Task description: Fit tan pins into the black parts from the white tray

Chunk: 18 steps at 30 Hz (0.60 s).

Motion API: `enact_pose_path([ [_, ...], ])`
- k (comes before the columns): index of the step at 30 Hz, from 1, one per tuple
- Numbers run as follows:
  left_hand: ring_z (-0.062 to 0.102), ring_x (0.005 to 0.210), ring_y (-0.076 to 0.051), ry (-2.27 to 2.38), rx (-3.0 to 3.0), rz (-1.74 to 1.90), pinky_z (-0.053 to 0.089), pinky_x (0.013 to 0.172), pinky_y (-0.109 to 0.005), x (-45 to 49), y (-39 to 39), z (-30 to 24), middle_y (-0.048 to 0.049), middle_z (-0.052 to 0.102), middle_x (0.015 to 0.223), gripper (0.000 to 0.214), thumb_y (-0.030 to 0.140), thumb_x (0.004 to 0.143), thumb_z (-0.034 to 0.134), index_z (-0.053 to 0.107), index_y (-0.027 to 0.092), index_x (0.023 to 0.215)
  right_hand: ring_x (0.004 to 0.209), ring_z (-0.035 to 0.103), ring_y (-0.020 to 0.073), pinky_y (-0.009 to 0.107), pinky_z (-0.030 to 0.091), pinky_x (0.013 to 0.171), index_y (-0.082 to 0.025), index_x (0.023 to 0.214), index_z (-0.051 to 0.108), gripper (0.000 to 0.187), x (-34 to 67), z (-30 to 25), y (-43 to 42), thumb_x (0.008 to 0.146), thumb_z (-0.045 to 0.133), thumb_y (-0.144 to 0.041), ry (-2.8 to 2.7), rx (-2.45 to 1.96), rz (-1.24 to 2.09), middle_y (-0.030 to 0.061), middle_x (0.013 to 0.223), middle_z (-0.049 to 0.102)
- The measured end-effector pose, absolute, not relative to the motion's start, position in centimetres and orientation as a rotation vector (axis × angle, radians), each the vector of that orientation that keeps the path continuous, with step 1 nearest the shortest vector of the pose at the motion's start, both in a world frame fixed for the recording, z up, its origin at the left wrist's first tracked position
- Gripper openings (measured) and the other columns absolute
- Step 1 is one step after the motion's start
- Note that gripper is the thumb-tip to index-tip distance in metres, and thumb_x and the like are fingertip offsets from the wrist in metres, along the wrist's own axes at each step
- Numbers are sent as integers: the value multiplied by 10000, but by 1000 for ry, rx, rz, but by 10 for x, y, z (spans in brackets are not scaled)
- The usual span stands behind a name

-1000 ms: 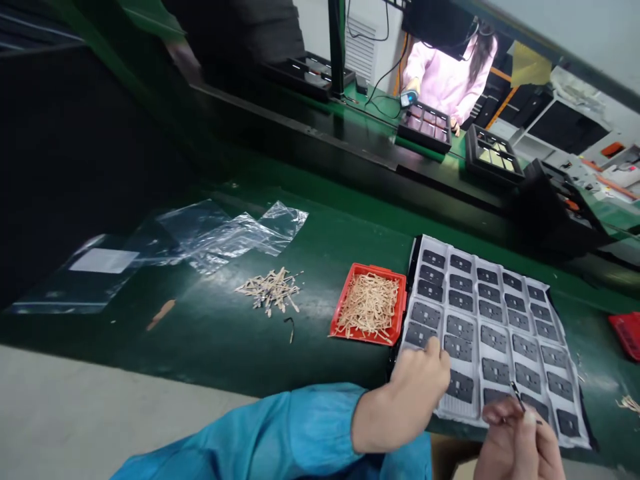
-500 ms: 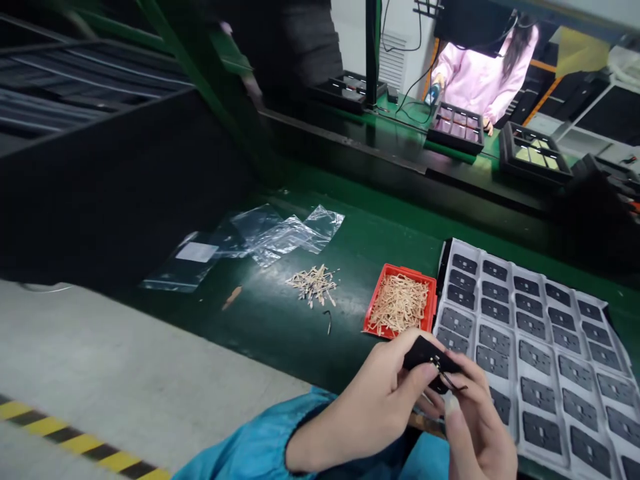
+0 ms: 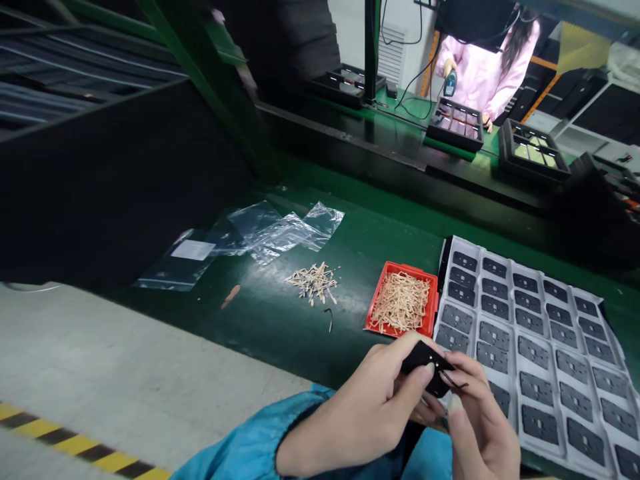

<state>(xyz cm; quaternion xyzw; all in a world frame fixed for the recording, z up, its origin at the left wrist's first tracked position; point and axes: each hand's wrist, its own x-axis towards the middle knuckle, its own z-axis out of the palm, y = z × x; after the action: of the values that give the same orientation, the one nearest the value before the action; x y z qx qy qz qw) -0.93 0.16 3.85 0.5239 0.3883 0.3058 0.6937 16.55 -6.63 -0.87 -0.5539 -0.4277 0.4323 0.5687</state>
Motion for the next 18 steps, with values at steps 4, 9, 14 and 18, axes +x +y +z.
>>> enact_pose_path([
  [4,798,870,-211,832,1093,680,674,790,-312,-9,0,41,-82,756,1101,270,359,1080,512,640,216,1269,1233,699,288,392,622,975,-263,1116,784,188,173,-9,-63,938,723,-246,-1154,-1253,1037,136,1335,670],
  [9,800,887,-199,829,1082,663,675,809,-309,-9,-1,43,-73,746,1140,261,344,1083,505,625,230,1284,1248,689,307,387,645,919,-262,1127,786,195,179,-9,-63,949,707,-243,-1160,-1287,1062,151,1364,647],
  [14,776,884,-209,902,1184,634,667,815,-329,-10,-1,44,-65,736,1077,284,368,1077,502,630,232,1291,1241,690,310,408,643,929,-270,1113,793,185,177,-7,-64,940,727,-264,-1154,-1309,1096,145,1370,651],
  [18,747,1001,-231,978,1280,628,638,923,-355,-13,-5,44,-75,729,1137,288,369,1071,514,637,249,1302,1199,698,275,446,596,1025,-270,1061,782,154,160,3,-65,955,715,-361,-1034,-1363,1018,120,1365,645],
])
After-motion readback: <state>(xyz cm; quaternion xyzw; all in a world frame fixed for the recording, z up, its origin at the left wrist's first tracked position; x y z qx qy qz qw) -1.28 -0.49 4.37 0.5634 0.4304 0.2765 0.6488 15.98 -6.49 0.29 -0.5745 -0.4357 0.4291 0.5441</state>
